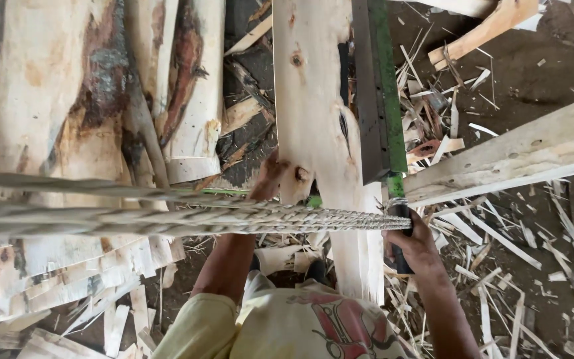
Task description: Cutting and trimming thin strips of wood using a manual guillotine cutter.
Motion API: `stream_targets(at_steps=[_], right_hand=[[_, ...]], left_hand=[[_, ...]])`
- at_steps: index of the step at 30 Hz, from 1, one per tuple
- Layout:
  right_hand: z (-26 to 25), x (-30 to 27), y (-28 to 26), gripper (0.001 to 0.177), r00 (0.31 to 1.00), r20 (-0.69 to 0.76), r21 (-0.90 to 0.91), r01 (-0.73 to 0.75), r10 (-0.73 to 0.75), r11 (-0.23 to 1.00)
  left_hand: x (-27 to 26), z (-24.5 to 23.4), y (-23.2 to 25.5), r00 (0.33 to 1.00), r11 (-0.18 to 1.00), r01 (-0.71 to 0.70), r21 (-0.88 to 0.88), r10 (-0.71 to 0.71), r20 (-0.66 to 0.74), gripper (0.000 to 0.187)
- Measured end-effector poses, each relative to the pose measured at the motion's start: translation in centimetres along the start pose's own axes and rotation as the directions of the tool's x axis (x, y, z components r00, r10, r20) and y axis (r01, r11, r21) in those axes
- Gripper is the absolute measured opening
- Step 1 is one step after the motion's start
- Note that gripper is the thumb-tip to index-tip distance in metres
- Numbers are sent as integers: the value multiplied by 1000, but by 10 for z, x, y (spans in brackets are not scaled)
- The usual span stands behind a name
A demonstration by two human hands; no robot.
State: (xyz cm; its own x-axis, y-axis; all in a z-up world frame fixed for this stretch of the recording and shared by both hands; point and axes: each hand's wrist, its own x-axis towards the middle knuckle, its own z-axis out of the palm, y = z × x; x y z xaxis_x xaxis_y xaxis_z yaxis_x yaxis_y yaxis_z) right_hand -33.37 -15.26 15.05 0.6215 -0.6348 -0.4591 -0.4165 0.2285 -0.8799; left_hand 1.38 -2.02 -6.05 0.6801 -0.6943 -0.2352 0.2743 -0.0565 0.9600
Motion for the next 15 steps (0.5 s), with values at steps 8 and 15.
stream_targets(at_steps=[8,15], right_hand=[[1,-14,-34,46,999,-35,-79,-37,34,996],[14,-9,-27,51,998,-41,-97,-59,55,994]], left_hand=[[11,45,-19,986,956,122,266,-87,-139,70],[31,85,-41,966,903,192,385,-106,-234,73]])
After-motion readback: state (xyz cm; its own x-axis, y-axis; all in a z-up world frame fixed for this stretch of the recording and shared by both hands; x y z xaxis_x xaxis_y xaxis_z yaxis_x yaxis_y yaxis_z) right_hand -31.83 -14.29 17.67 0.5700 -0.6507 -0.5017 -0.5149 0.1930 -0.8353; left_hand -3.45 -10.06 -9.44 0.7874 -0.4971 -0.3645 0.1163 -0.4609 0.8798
